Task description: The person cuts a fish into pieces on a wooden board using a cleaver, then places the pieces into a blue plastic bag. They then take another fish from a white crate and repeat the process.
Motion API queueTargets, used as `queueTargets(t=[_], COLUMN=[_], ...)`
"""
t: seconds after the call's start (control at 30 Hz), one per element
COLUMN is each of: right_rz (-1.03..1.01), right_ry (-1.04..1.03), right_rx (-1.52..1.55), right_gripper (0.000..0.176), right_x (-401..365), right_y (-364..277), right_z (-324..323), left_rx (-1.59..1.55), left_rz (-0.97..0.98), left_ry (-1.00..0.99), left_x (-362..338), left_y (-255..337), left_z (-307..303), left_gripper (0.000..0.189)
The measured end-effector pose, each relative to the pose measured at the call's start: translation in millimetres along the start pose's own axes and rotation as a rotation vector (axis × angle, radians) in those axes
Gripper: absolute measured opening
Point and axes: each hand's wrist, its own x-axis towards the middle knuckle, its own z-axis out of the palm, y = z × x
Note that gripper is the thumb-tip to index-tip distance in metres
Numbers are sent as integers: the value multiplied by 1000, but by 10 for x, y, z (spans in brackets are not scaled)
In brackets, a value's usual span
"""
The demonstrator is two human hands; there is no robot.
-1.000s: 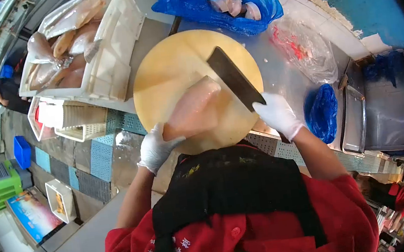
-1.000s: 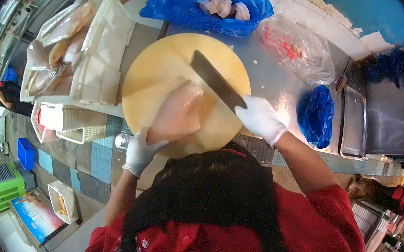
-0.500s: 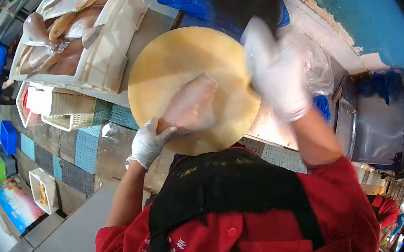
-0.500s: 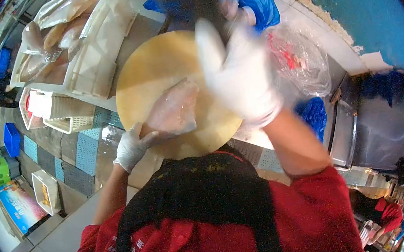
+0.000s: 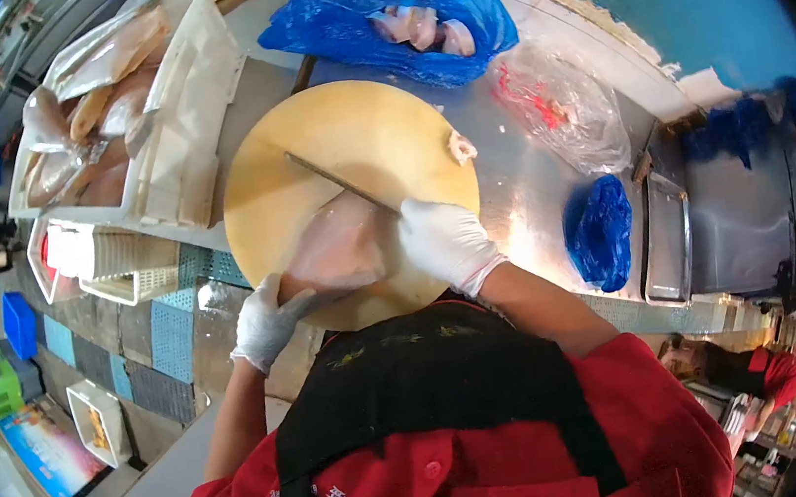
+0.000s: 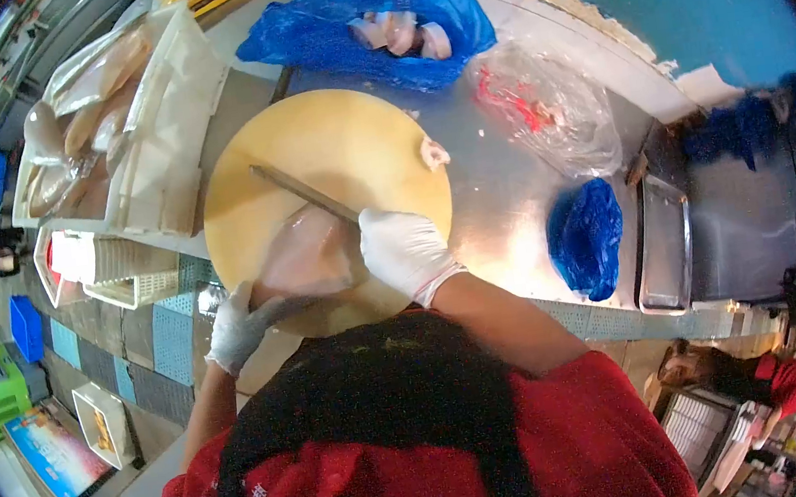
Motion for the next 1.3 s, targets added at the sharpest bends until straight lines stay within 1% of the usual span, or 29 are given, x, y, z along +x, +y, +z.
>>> queueTargets(t=[0.03,0.07,0.13,0.17,0.2,0.23,0.27,0.3,0.37,0.43,0.53,0.57,0.6,0.63,0.67,0.77,0.83,0.87,0.9,0.93,0.97,1.0,1.07,1.1,1.13,1.17,1.2,1.27,1.3], right_rz=[56,63,216,269,166,166,70,-94,-69,-83,-109,-96,-16,104,286,321,229,163,7,10,-182,-217,-197,-214,-193,-172,-157,-28,77], right_ry=[-27,-18,-63,-127,13,113,322,559,610,679,787,752,550,171,-203,-196,-126,12,200,310,532,714,1000,1148,1043,926,804,183,-95], right_rx=[25,22,81,63,62,124,165,184,134,32,-127,-203,-251,-201,51,55,56,49,90,110,-80,-29,406,476,167,-137,-439,-230,-146], right_gripper=[22,22,26,33,36,36,35,34,31,29,35,33,33,33,35,35,40,39,31,29,29,26,22,22,14,15,24,31,38], right_x=[-18,-9,64,150,245,312,400,484,502,501,477,421,351,293,292,298,479,521,525,604,692,713,670,691,647,591,564,412,378], right_y=[28,88,156,184,257,81,39,-71,-277,-293,-352,-266,-132,26,70,111,111,73,-180,-289,-327,-477,-1062,-1312,-995,-658,-444,-20,-130], right_z=[-139,-225,-398,-571,-673,-1007,-1215,-1476,-1763,-1703,-1561,-1279,-865,-443,-341,-454,-658,-816,-1197,-1449,-1696,-1939,-2234,-2225,-2078,-1866,-1606,-675,-454], left_rx=[32,34,21,25,39,52,56,74,57,67,77,82,77,65,60,58,43,28,30,17,3,4,28,19,13,8,2,22,19], left_rz=[-9,3,25,16,86,156,145,164,157,119,77,71,67,72,81,84,112,121,119,90,59,56,82,71,38,7,1,71,75], left_ry=[-8,-9,31,44,68,89,96,86,52,37,25,20,13,16,9,66,119,131,142,117,86,87,107,108,75,41,40,134,135], left_x=[19,61,138,201,292,367,422,453,475,453,454,441,429,439,418,377,414,390,409,415,412,435,502,524,500,465,456,502,489], left_y=[31,81,201,235,253,266,284,292,283,339,403,389,362,363,370,358,342,327,381,458,498,497,480,516,576,589,547,459,440], left_z=[0,10,20,36,75,85,65,62,70,44,18,13,6,18,27,87,126,160,130,98,85,89,123,106,65,48,76,148,182], left_gripper=[49,49,53,53,57,61,61,64,68,67,67,66,66,66,66,66,67,67,67,67,67,67,67,67,67,66,66,65,65])
